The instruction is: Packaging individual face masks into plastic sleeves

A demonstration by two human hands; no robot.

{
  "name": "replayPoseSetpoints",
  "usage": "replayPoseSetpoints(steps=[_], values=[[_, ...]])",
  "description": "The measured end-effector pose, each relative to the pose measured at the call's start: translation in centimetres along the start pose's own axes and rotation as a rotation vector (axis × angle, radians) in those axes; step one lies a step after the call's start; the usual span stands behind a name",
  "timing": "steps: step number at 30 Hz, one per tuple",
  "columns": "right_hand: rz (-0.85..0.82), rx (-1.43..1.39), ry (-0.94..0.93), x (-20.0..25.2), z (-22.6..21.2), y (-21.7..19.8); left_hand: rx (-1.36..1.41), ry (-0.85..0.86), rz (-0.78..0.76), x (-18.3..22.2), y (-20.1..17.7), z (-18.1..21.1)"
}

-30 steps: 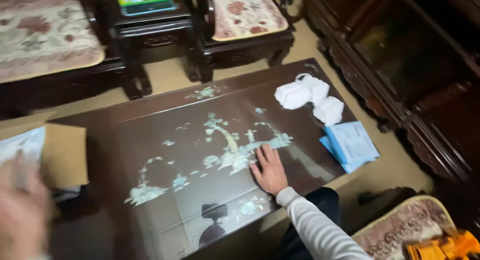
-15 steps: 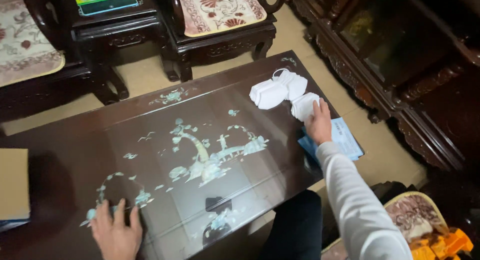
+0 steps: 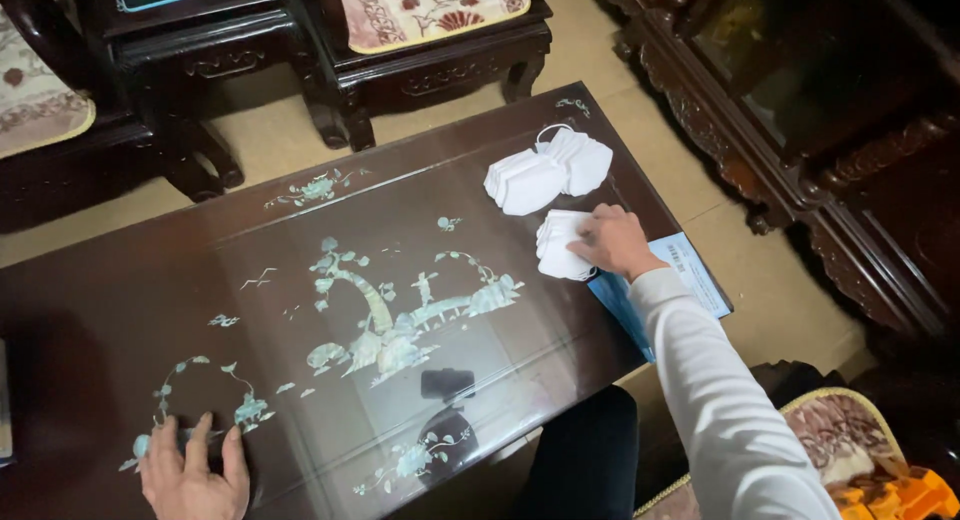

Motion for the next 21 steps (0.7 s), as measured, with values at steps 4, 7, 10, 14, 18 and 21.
replayPoseSetpoints(steps=[4, 7, 10, 14, 18, 21], values=[[-0.102, -0.216, -0.033, -1.3, -0.8, 0.3, -0.016, 0.000, 0.015, -0.3, -0.6, 0.4], [-0.192, -0.360, 0.197, 2.2, -4.0, -4.6, -0.014, -0.062, -0.045, -0.1, -0.5, 0.4], [-0.230, -0.249, 0.094, 0.7, -3.9, -3.3, -0.049, -0.044, -0.047, -0.2, -0.6, 0.4], [-0.222, -0.190, 0.038, -0.6, -3.5, -1.1, -0.091, -0.076, -0.118, -0.9, -1.2, 0.5], [-0.193, -0.432, -0.040, 4.5, -14.1, -5.3, 0.101, -0.082, -0.118, -1.1, 0.2, 0.1], [-0.075, -0.983, -0.042, 9.4, -26.1, -5.3, 0.574, -0.427, -0.355, -2.5, 1.2, 4.1]])
Point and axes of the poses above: each hand's wrist, its own x-axis away from the middle knuckle, its own y-axis out of the palm, z = x × y, the point moved 8 cm from there along -x, towards the middle knuckle, and after that the axes turned 11 degrees about -z, right-handed, at the moved point
